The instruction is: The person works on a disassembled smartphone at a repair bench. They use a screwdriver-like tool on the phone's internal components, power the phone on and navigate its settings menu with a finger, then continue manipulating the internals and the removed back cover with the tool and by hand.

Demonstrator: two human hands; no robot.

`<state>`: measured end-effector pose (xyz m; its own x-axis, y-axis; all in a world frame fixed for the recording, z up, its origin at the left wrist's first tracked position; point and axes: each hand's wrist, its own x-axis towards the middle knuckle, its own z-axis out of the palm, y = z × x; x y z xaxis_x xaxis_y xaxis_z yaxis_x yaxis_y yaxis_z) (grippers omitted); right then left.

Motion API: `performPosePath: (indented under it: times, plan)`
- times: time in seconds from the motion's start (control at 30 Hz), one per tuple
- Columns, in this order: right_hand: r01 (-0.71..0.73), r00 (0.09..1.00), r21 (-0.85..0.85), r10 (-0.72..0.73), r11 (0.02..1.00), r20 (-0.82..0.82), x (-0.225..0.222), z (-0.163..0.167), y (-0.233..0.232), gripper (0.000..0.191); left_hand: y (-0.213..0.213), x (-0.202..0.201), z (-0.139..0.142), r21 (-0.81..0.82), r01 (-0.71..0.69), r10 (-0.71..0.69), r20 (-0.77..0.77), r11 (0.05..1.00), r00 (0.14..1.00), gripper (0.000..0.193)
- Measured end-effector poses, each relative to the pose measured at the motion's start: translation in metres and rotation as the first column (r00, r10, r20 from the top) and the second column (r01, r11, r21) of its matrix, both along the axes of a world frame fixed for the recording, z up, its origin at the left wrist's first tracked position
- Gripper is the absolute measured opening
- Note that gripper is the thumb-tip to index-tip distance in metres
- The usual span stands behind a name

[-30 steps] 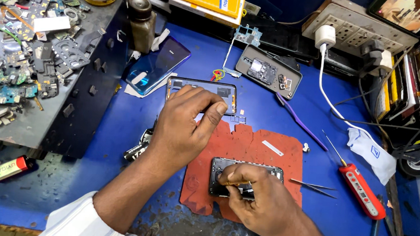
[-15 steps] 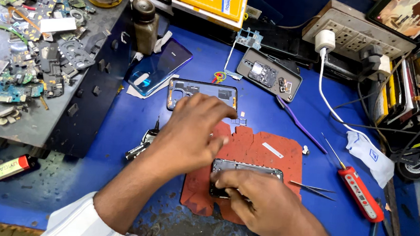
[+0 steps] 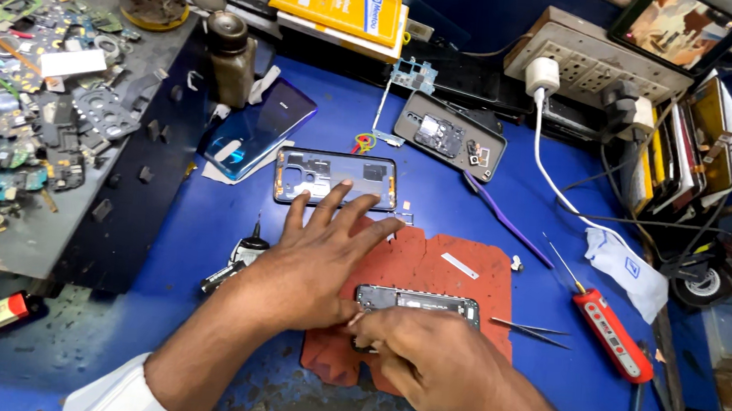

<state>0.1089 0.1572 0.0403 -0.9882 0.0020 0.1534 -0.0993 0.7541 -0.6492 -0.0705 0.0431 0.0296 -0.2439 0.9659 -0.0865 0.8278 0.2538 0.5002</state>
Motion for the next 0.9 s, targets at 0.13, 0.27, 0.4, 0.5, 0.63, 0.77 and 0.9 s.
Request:
performPosePath:
  times: [0.13, 0.27, 0.4, 0.5, 0.63, 0.77, 0.9]
  plan:
    - [0.163, 0.971, 0.032, -0.166, 0.986, 0.172, -0.003, 0.002, -0.004, 0.017, 0.000, -0.001, 0.000, -0.031, -0.001, 0.001, -0.012, 1.000, 1.000, 0.123]
    - [-0.013, 1.000, -0.009, 0.012, 1.000, -0.011, -0.004, 0.003, -0.005, 0.018, 0.001, -0.001, 0.000, -0.089, -0.021, 0.020, -0.010, 0.996, 1.000, 0.125]
    - [0.085, 0.991, -0.027, -0.082, 0.996, 0.104, -0.004, 0.004, -0.007, 0.018, 0.003, -0.002, 0.000, -0.087, -0.015, 0.013, -0.023, 0.996, 1.000, 0.124]
    - [0.081, 0.995, 0.012, -0.081, 0.997, 0.052, -0.004, 0.005, -0.009, 0.013, 0.002, -0.001, 0.000, -0.102, -0.028, 0.028, -0.002, 0.994, 1.000, 0.122]
    - [0.082, 0.996, -0.030, -0.082, 0.996, 0.022, -0.006, 0.007, -0.011, 0.020, 0.002, -0.002, 0.001, -0.051, -0.018, 0.017, -0.008, 0.999, 1.000, 0.118]
    - [0.034, 0.999, 0.007, -0.034, 0.999, -0.019, -0.007, 0.009, -0.012, 0.010, 0.002, -0.001, 0.003, -0.131, -0.021, 0.019, -0.011, 0.991, 1.000, 0.120]
    - [0.042, 0.996, -0.003, -0.041, 0.999, 0.076, -0.007, 0.010, -0.011, 0.013, 0.003, -0.003, 0.005, -0.121, -0.024, 0.022, -0.020, 0.992, 1.000, 0.121]
